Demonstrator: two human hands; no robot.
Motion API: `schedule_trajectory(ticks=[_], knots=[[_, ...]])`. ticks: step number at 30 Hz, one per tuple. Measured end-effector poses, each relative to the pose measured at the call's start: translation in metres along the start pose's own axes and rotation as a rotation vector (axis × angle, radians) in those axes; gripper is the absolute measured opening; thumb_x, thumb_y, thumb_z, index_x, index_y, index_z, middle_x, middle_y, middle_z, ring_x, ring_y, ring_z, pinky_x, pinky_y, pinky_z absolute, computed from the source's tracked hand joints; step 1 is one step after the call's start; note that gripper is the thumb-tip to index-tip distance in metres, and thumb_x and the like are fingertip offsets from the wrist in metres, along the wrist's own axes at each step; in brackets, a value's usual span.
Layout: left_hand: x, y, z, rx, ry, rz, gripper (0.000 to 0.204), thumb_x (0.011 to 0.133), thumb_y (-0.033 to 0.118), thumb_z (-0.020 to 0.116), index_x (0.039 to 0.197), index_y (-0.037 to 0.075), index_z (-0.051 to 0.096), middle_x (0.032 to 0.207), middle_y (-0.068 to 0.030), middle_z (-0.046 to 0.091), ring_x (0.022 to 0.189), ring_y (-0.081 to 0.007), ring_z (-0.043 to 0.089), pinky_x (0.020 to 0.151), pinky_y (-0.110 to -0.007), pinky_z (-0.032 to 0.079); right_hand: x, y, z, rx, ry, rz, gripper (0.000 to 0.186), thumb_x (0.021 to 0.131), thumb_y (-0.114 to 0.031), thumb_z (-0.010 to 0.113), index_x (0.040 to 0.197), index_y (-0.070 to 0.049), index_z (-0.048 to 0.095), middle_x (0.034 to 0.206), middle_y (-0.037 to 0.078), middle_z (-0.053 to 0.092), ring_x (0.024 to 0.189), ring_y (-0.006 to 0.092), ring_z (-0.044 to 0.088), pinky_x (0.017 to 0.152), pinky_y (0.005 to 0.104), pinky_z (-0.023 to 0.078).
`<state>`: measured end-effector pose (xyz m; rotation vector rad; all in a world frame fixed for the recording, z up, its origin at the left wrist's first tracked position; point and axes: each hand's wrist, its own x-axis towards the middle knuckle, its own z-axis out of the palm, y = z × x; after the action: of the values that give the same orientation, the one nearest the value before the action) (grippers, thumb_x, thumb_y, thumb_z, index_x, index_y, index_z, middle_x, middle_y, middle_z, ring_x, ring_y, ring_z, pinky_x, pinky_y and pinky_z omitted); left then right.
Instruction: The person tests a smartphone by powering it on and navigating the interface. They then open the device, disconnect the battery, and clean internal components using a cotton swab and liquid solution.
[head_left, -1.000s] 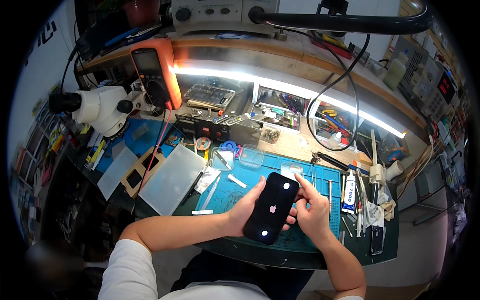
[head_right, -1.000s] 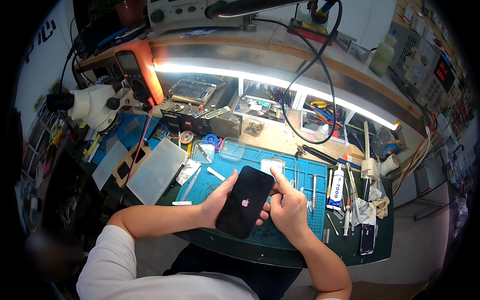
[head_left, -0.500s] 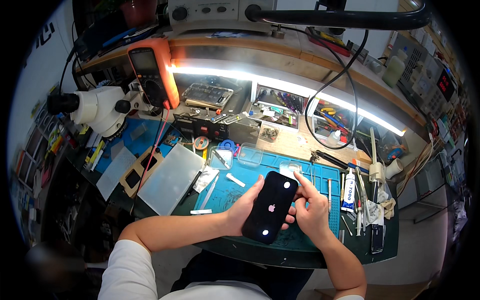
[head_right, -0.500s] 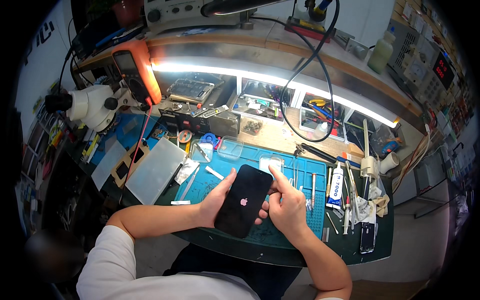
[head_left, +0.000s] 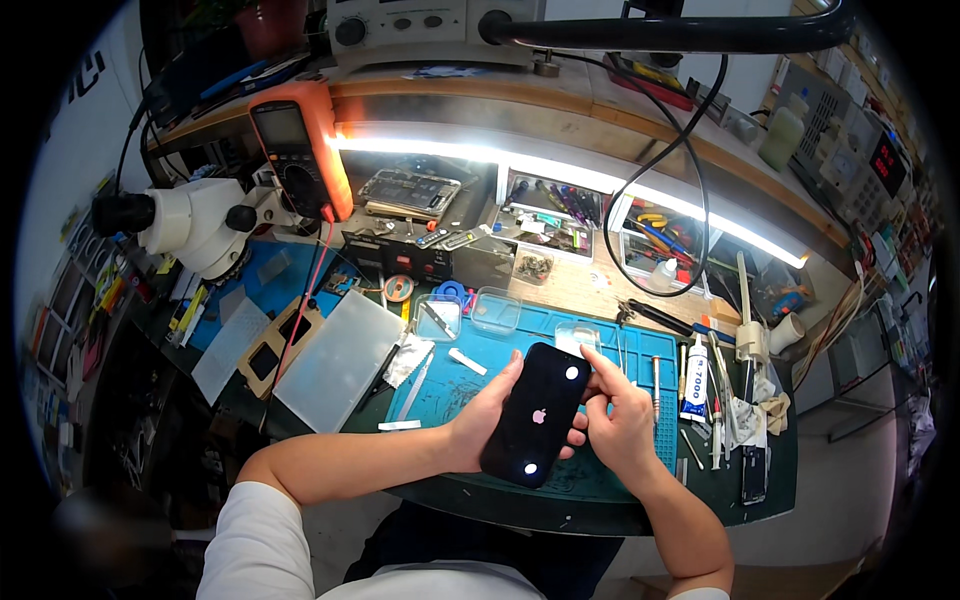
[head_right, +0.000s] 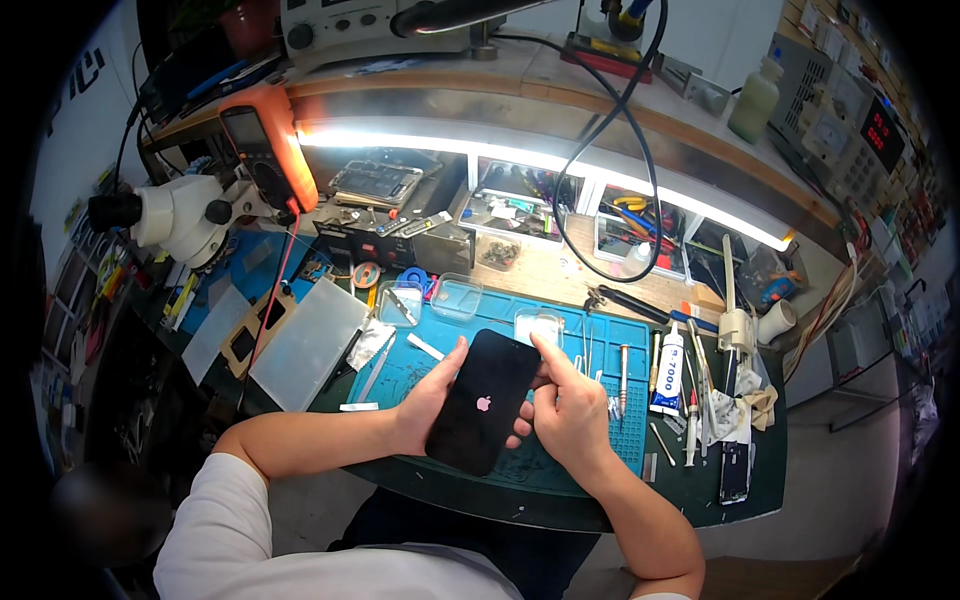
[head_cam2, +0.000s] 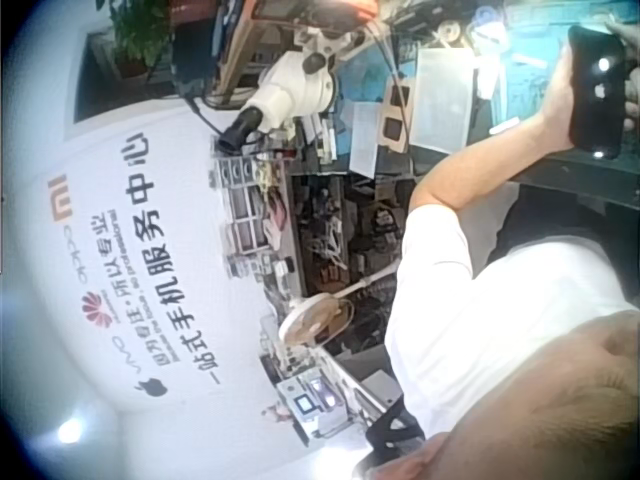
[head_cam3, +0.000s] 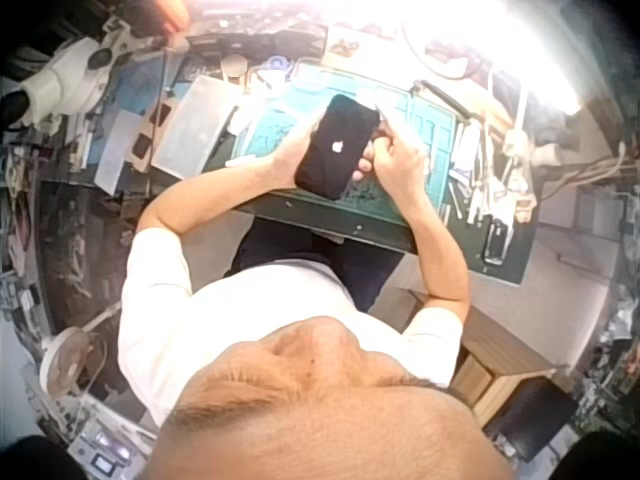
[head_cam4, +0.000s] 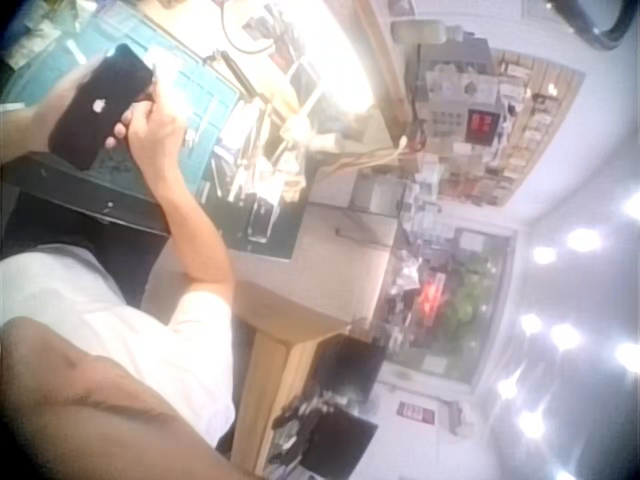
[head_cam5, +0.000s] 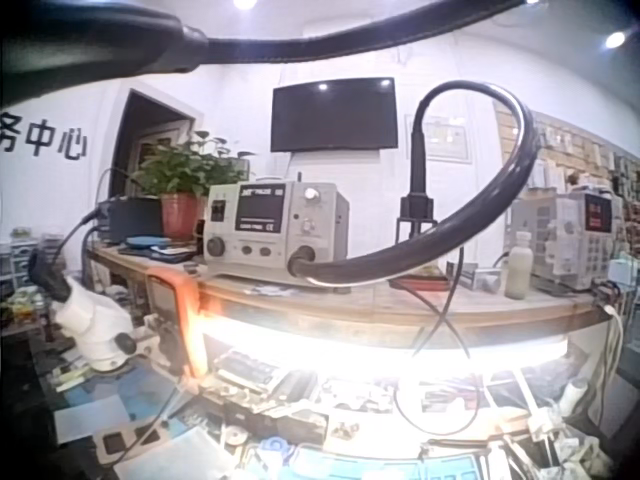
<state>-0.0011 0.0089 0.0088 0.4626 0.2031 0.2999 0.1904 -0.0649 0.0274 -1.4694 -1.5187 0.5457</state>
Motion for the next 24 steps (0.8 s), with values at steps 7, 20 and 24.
schedule_trajectory(ticks=[7,20,24], knots=[[0.0005,-0.0004,0.0024,-0.002,-0.015,0.004,0.081,0.106,0.068,0.015,0.15,0.006,0.044,0.126,-0.0177,0.064,0.111,-0.0299,0.067,0.096,-0.044,0.058,0.0001,0.0009,-0.001,-0.033,0.012,-0.044,0.059,0.084,0.013,0.046,0.139,-0.001,0.061,0.083,0.012,0.068,0.065,0.0182,0.072,0.062,0.0304,0.056],[0.0015,-0.0017,-0.0027,-0.006,-0.03,-0.002,0.087,0.103,0.073,0.015,0.151,0.006,0.043,0.129,-0.0193,0.063,0.114,-0.0313,0.065,0.1,-0.046,0.054,0.0,-0.0034,-0.0011,-0.011,0.0,-0.022,0.058,0.085,0.014,0.045,0.139,-0.001,0.061,0.084,0.011,0.066,0.064,0.0164,0.071,0.059,0.0294,0.055],[0.0022,-0.0012,-0.0021,-0.002,0.0,-0.011,0.087,0.103,0.073,0.015,0.152,0.006,0.042,0.129,-0.0193,0.063,0.113,-0.0317,0.065,0.1,-0.046,0.054,0.0009,-0.006,-0.0027,-0.029,-0.006,-0.015,0.057,0.085,0.013,0.046,0.138,0.0,0.061,0.085,0.012,0.068,0.066,0.0184,0.072,0.062,0.0302,0.056]])
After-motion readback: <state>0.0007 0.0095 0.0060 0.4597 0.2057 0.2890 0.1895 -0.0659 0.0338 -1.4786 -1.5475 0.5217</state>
